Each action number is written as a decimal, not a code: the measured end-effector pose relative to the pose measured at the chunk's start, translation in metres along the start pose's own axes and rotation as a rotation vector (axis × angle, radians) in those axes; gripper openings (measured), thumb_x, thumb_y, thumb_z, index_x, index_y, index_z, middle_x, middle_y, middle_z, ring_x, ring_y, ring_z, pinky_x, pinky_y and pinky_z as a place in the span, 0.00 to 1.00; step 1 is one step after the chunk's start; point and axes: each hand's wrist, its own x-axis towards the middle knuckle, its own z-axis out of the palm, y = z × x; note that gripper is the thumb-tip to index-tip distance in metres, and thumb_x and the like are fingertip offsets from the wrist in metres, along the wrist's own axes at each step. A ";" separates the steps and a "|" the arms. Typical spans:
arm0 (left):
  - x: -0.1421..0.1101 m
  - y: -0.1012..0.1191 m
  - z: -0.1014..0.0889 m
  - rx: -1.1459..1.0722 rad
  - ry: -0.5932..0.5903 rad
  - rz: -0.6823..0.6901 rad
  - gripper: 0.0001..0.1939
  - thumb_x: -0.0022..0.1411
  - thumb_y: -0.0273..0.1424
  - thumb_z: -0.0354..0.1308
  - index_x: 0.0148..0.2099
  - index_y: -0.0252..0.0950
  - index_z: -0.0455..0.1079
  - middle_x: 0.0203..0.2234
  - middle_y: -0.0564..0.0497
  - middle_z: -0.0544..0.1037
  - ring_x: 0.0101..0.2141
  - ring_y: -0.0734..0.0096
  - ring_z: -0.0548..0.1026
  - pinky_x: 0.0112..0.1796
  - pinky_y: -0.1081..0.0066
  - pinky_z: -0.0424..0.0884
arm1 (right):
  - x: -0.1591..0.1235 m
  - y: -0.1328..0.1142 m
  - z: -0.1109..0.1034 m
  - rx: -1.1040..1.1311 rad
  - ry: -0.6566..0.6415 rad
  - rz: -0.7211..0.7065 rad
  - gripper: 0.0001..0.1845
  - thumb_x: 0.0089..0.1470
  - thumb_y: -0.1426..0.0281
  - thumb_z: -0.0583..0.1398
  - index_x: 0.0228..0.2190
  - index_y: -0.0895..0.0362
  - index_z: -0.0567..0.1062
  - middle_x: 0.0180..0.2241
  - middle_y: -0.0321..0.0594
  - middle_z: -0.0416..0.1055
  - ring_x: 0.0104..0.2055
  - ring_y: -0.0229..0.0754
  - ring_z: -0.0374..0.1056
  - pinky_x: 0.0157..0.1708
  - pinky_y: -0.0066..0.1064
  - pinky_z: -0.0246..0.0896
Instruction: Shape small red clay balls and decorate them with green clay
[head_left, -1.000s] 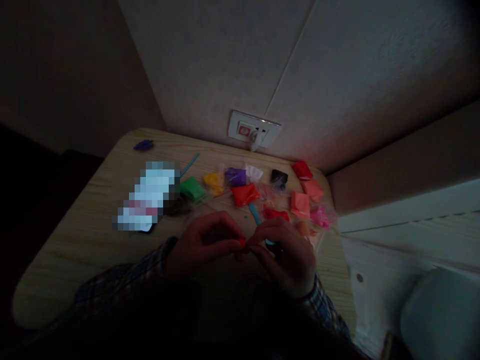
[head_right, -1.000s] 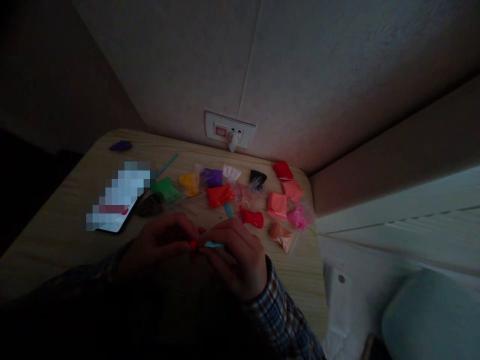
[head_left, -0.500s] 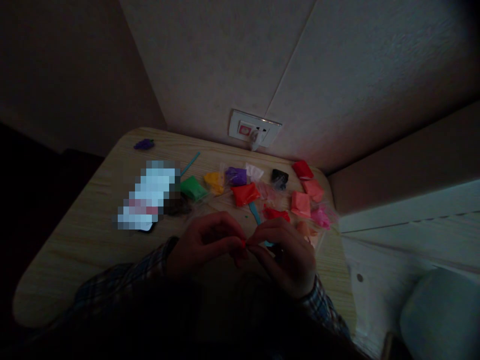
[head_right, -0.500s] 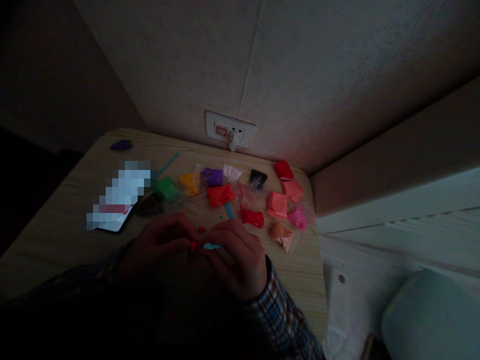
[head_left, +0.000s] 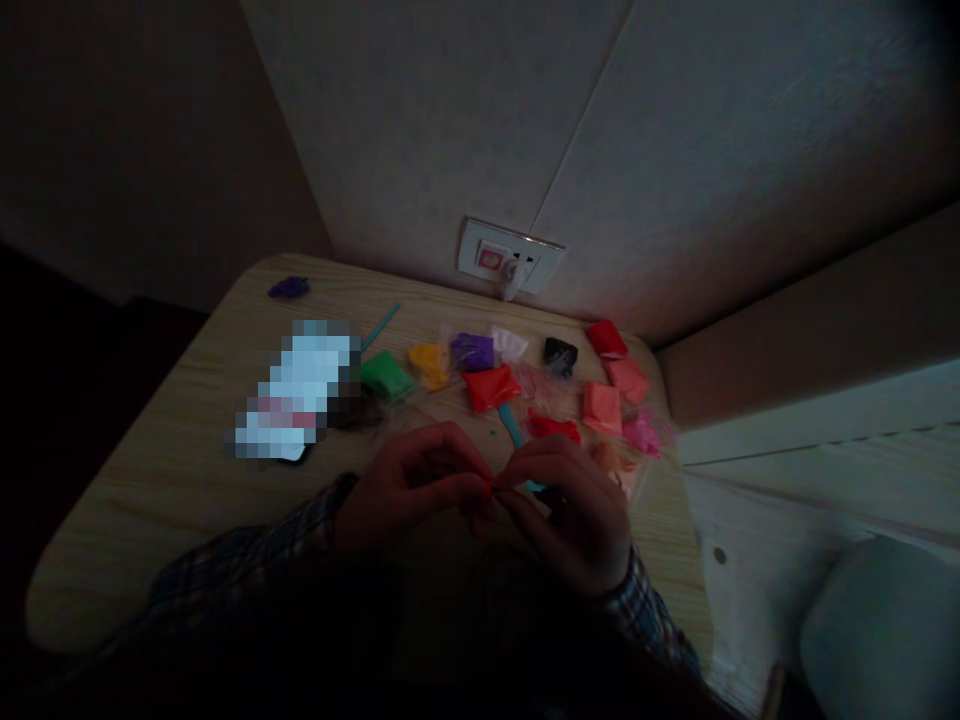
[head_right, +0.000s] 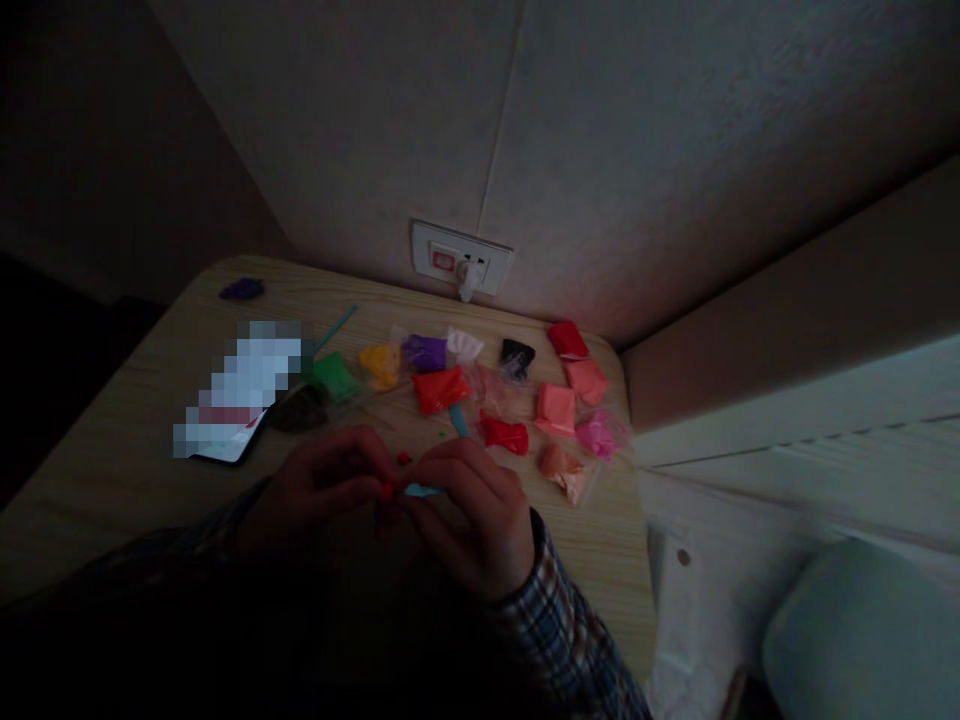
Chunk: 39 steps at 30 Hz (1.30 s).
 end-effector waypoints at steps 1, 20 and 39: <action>0.000 0.000 0.000 0.000 -0.003 -0.004 0.10 0.52 0.32 0.66 0.30 0.31 0.70 0.20 0.54 0.78 0.22 0.75 0.77 0.26 0.78 0.72 | -0.001 0.000 0.000 0.005 -0.005 0.004 0.04 0.53 0.76 0.59 0.33 0.56 0.71 0.28 0.38 0.71 0.30 0.36 0.69 0.27 0.25 0.65; 0.000 0.000 0.000 0.029 -0.007 -0.039 0.14 0.52 0.37 0.65 0.30 0.32 0.68 0.18 0.55 0.77 0.19 0.73 0.76 0.23 0.76 0.71 | -0.001 0.002 0.000 0.006 -0.009 -0.007 0.04 0.53 0.76 0.59 0.33 0.56 0.72 0.28 0.38 0.72 0.29 0.36 0.70 0.25 0.25 0.65; -0.001 -0.002 0.000 -0.040 -0.055 -0.025 0.11 0.55 0.34 0.64 0.33 0.32 0.68 0.21 0.54 0.79 0.22 0.74 0.78 0.25 0.77 0.72 | -0.003 0.003 0.000 0.009 -0.019 -0.010 0.05 0.53 0.77 0.59 0.34 0.57 0.71 0.29 0.39 0.71 0.31 0.36 0.69 0.27 0.24 0.65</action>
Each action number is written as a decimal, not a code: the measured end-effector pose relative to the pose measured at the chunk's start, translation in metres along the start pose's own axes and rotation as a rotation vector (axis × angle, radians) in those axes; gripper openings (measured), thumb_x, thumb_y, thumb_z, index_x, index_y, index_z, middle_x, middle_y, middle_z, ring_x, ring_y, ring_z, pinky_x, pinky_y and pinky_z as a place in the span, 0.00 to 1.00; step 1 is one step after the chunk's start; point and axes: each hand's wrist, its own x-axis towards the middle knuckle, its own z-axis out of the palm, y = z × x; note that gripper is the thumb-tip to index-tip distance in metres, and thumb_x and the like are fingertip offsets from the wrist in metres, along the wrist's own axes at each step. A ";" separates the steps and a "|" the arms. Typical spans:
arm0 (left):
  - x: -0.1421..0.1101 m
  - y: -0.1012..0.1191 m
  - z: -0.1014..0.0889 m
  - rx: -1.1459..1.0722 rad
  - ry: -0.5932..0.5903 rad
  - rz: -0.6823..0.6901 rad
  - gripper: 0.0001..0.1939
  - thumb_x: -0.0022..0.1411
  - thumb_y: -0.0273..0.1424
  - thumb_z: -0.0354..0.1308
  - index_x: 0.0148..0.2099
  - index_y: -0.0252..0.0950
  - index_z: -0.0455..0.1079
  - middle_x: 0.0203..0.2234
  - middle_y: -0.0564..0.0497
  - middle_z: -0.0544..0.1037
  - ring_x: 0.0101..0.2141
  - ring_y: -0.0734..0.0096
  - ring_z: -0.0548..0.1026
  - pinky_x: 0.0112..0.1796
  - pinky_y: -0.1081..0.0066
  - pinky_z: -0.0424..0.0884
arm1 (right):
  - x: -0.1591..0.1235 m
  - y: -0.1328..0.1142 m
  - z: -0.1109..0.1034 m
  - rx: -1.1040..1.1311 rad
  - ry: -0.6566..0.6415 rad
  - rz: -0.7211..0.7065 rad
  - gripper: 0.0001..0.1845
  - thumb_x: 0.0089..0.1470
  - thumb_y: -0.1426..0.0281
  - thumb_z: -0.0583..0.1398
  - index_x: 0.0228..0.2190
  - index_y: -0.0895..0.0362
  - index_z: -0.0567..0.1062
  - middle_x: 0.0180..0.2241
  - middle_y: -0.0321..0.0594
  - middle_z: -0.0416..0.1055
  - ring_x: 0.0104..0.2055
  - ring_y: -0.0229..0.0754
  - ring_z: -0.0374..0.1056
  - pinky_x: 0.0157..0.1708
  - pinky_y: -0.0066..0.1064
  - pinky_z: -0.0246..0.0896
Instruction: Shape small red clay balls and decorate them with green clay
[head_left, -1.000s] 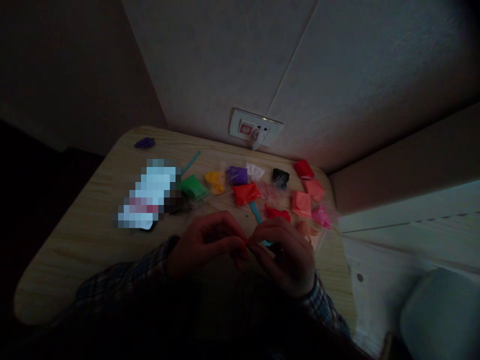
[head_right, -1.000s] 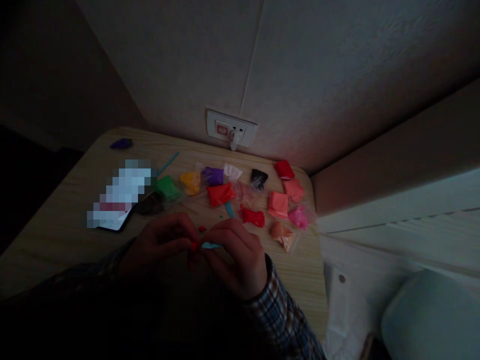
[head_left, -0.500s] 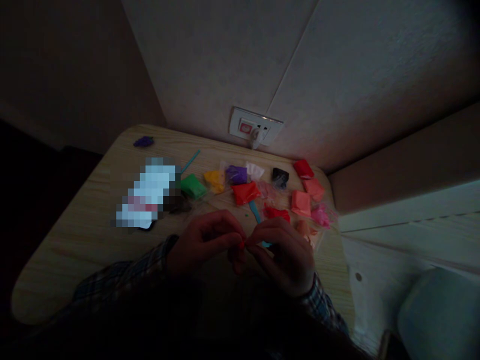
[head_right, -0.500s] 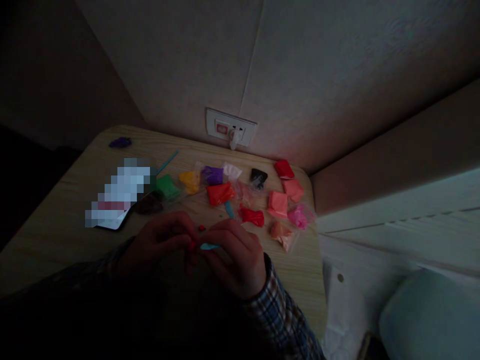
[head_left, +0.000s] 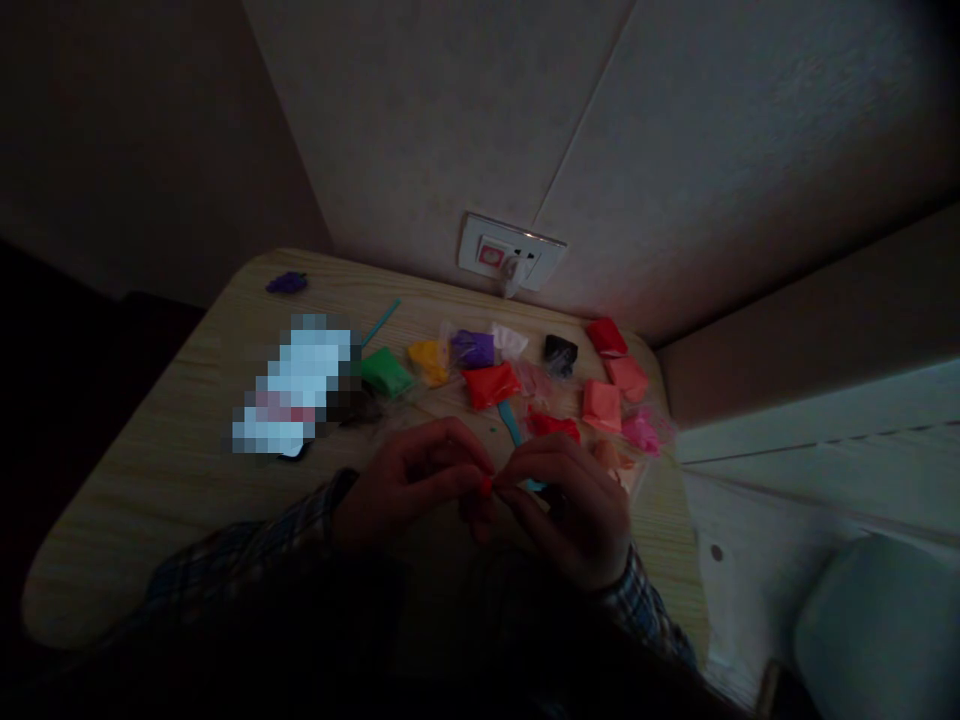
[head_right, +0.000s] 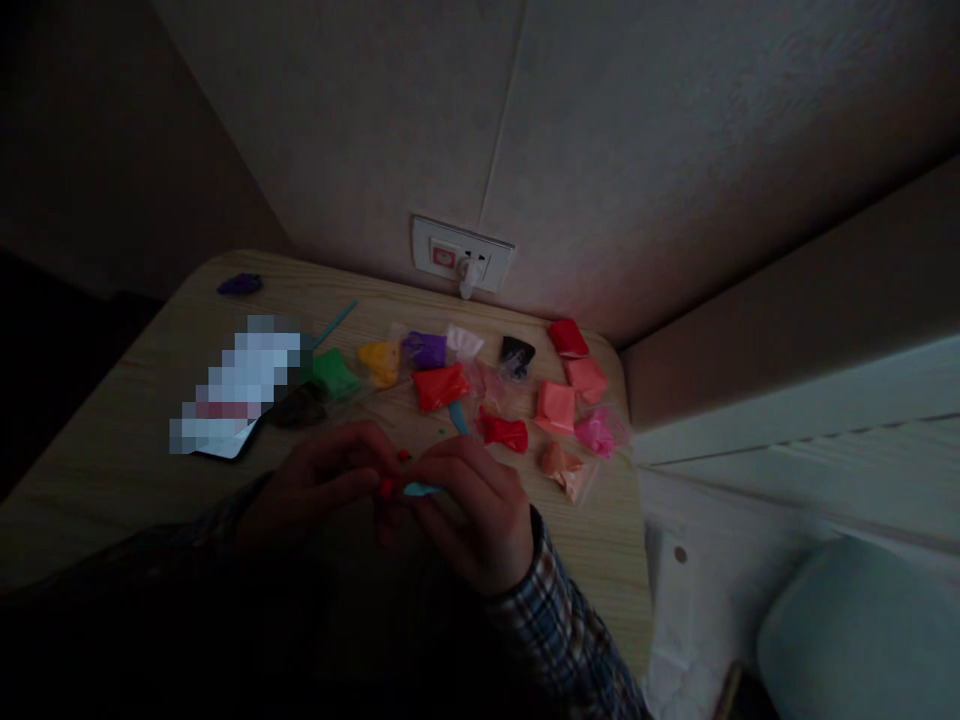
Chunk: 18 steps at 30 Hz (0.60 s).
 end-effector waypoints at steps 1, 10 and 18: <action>0.000 0.000 0.000 -0.006 -0.007 -0.004 0.11 0.54 0.33 0.65 0.34 0.32 0.68 0.22 0.54 0.80 0.22 0.74 0.78 0.26 0.77 0.73 | 0.000 0.000 0.000 -0.003 0.008 0.000 0.05 0.53 0.77 0.59 0.33 0.57 0.71 0.29 0.39 0.71 0.31 0.36 0.69 0.27 0.24 0.65; -0.001 -0.002 -0.002 0.042 -0.007 -0.030 0.13 0.52 0.35 0.66 0.33 0.32 0.67 0.21 0.53 0.79 0.22 0.72 0.78 0.26 0.75 0.73 | 0.003 -0.001 0.000 -0.011 0.015 -0.009 0.03 0.54 0.75 0.59 0.33 0.57 0.71 0.29 0.38 0.71 0.31 0.35 0.69 0.28 0.24 0.65; -0.001 -0.002 -0.001 0.044 -0.006 -0.012 0.13 0.55 0.36 0.64 0.33 0.33 0.65 0.21 0.53 0.79 0.21 0.71 0.77 0.25 0.74 0.72 | 0.004 -0.001 0.000 -0.006 0.016 -0.023 0.01 0.55 0.75 0.58 0.32 0.58 0.71 0.28 0.39 0.71 0.30 0.34 0.68 0.26 0.23 0.64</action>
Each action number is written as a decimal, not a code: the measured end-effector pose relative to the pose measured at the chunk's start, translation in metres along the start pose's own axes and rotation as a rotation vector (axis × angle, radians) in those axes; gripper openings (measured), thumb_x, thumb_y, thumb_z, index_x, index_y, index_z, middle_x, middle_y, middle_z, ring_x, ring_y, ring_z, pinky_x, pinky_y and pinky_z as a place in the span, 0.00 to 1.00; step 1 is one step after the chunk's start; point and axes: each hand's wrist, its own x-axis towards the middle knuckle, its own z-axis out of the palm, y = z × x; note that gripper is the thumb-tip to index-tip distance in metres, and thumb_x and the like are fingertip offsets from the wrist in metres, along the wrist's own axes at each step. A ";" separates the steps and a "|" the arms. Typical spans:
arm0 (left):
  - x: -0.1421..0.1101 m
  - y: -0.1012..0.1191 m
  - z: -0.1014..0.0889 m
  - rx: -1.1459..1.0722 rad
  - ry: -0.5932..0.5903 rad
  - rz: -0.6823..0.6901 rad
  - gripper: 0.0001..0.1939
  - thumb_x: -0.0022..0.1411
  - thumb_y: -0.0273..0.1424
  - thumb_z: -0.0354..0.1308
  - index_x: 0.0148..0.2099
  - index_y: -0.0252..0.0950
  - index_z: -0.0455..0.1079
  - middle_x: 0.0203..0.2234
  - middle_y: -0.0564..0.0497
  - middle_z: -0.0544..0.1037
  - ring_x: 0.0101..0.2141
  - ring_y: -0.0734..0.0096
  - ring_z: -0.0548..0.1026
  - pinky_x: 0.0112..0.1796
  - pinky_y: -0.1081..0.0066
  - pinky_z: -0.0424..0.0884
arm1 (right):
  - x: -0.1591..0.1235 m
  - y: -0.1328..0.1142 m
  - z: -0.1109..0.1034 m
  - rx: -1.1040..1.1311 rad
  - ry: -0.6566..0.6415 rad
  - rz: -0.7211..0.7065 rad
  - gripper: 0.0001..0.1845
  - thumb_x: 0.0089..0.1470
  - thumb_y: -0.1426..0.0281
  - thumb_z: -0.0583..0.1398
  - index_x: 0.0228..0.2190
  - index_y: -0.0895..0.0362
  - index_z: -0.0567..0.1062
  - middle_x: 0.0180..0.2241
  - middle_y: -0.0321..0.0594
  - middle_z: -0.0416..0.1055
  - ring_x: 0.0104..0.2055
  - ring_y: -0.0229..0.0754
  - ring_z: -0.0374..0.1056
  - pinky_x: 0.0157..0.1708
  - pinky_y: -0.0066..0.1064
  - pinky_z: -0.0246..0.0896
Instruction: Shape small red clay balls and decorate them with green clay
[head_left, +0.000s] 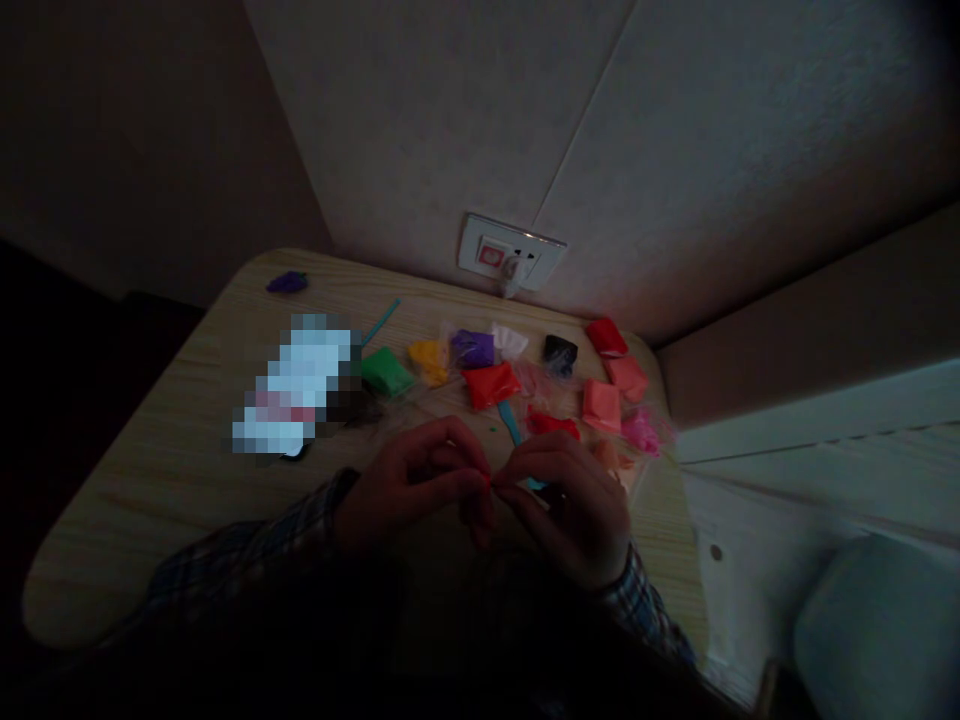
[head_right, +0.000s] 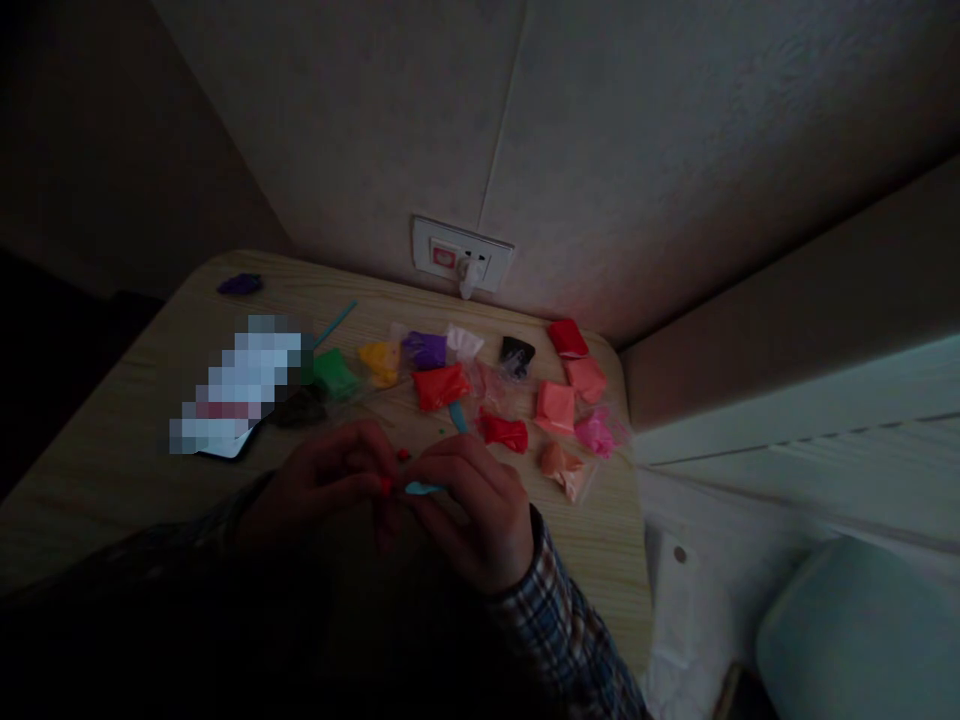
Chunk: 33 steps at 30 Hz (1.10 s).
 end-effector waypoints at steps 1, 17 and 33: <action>0.000 0.000 0.000 -0.005 -0.001 0.001 0.13 0.55 0.36 0.63 0.33 0.33 0.66 0.21 0.53 0.79 0.21 0.71 0.77 0.25 0.74 0.72 | 0.000 0.000 0.000 -0.001 -0.001 0.001 0.02 0.55 0.75 0.59 0.33 0.57 0.71 0.28 0.39 0.71 0.30 0.34 0.69 0.27 0.23 0.64; 0.000 -0.001 0.000 -0.009 0.015 0.008 0.11 0.55 0.34 0.64 0.32 0.32 0.66 0.21 0.53 0.80 0.22 0.72 0.78 0.25 0.76 0.71 | -0.004 0.001 0.001 -0.039 -0.007 -0.005 0.05 0.53 0.76 0.59 0.34 0.57 0.70 0.29 0.38 0.71 0.32 0.35 0.69 0.29 0.25 0.66; 0.001 0.000 0.000 0.001 0.030 -0.005 0.15 0.52 0.37 0.65 0.29 0.32 0.65 0.20 0.54 0.79 0.21 0.72 0.76 0.25 0.75 0.70 | -0.004 0.003 0.002 -0.047 -0.025 -0.021 0.05 0.54 0.77 0.58 0.35 0.57 0.70 0.29 0.38 0.70 0.31 0.36 0.68 0.27 0.25 0.65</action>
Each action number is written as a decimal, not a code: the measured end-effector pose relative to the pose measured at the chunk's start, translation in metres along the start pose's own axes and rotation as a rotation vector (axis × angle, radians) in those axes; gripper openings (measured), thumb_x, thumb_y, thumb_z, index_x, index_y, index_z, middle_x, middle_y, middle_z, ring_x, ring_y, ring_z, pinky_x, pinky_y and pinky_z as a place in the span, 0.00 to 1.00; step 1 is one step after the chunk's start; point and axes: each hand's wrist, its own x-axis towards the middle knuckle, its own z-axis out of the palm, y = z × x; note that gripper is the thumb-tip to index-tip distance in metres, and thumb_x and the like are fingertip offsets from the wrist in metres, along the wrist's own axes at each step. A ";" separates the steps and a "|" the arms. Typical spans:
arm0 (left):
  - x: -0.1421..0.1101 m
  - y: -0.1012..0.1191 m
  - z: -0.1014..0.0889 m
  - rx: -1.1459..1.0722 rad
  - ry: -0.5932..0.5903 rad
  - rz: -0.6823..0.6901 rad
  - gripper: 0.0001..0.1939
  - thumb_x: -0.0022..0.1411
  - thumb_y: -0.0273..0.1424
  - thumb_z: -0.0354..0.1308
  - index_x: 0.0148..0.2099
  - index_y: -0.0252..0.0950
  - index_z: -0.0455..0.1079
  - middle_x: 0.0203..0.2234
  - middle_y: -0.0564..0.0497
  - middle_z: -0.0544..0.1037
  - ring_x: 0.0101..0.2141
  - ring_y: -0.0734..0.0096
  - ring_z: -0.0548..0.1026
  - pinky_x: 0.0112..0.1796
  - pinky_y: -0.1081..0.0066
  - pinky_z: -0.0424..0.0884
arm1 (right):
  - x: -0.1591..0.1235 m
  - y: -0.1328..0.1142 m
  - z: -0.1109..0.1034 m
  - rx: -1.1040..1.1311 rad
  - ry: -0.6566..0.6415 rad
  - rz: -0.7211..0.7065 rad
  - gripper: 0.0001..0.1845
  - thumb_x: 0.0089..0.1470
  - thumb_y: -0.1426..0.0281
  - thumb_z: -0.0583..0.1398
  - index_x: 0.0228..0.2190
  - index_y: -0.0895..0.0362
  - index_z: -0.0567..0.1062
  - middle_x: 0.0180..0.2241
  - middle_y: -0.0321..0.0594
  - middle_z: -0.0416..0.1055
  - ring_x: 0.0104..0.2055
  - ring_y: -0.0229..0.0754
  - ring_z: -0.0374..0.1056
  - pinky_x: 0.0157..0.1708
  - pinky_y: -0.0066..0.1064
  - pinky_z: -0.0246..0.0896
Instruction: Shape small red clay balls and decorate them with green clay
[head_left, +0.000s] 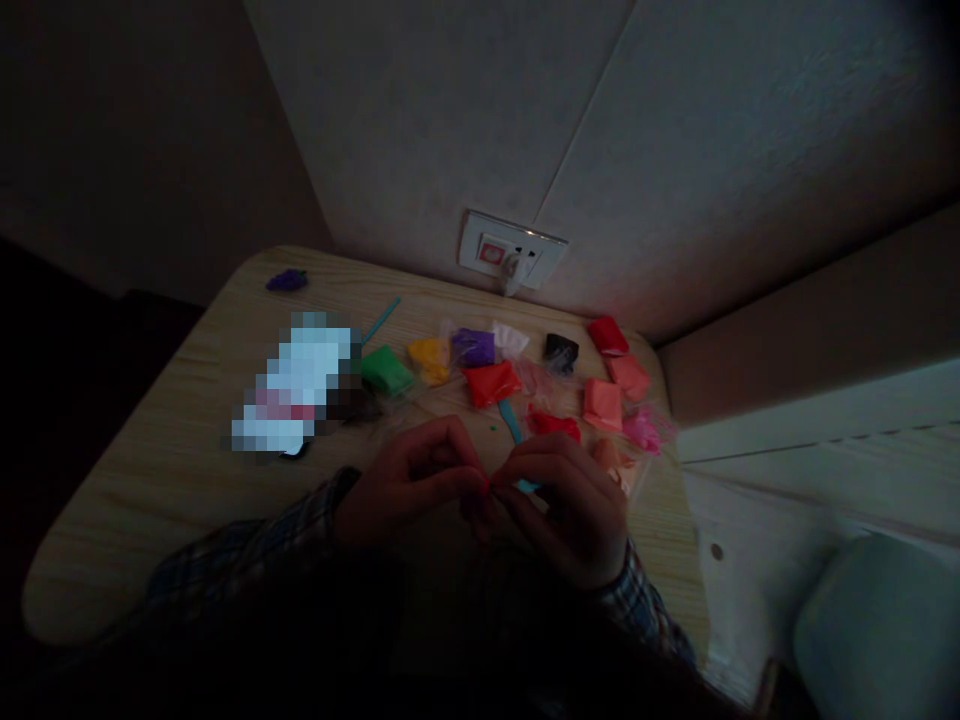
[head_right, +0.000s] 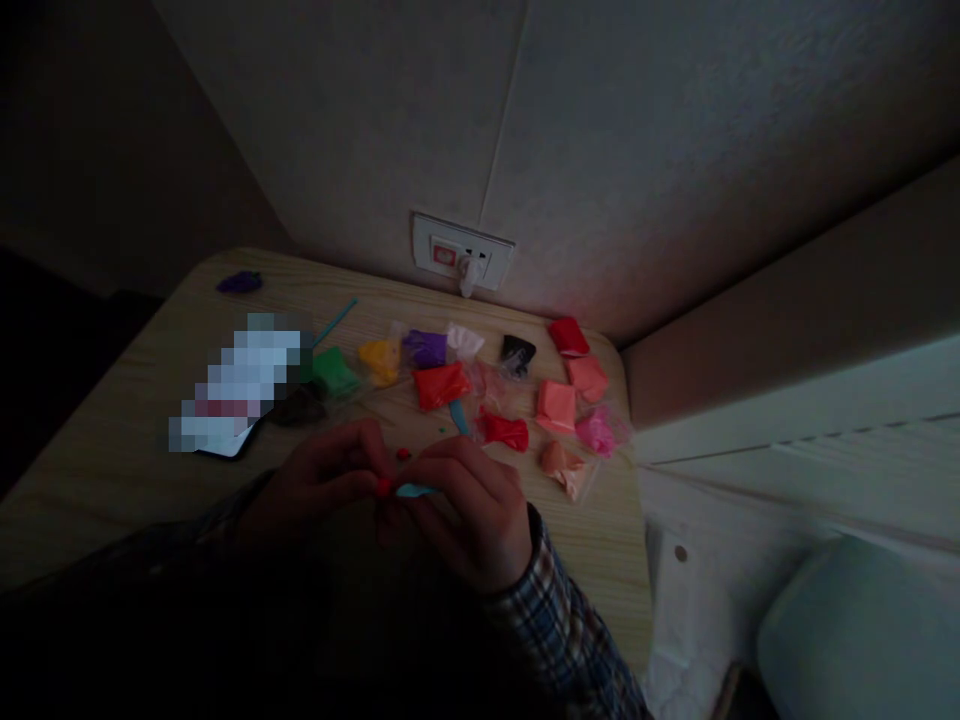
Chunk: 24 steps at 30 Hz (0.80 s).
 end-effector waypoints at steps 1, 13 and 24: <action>0.000 0.000 0.000 -0.003 0.001 0.002 0.15 0.52 0.37 0.65 0.29 0.32 0.66 0.19 0.54 0.78 0.21 0.73 0.76 0.25 0.76 0.70 | 0.000 0.000 0.000 -0.001 0.001 -0.001 0.05 0.54 0.77 0.58 0.35 0.57 0.70 0.29 0.38 0.70 0.31 0.35 0.68 0.27 0.24 0.65; 0.000 0.002 0.001 0.062 0.042 -0.034 0.16 0.47 0.35 0.68 0.31 0.33 0.65 0.20 0.57 0.74 0.20 0.79 0.70 0.21 0.79 0.66 | 0.001 -0.001 -0.001 -0.030 0.042 0.023 0.05 0.53 0.77 0.59 0.34 0.57 0.71 0.29 0.39 0.71 0.31 0.36 0.69 0.27 0.25 0.65; 0.002 -0.001 -0.001 0.081 0.027 -0.010 0.17 0.52 0.40 0.65 0.29 0.32 0.65 0.17 0.56 0.73 0.17 0.81 0.67 0.19 0.81 0.63 | 0.001 -0.001 -0.001 -0.017 0.043 0.010 0.06 0.54 0.77 0.59 0.34 0.56 0.71 0.29 0.38 0.71 0.30 0.35 0.69 0.26 0.25 0.65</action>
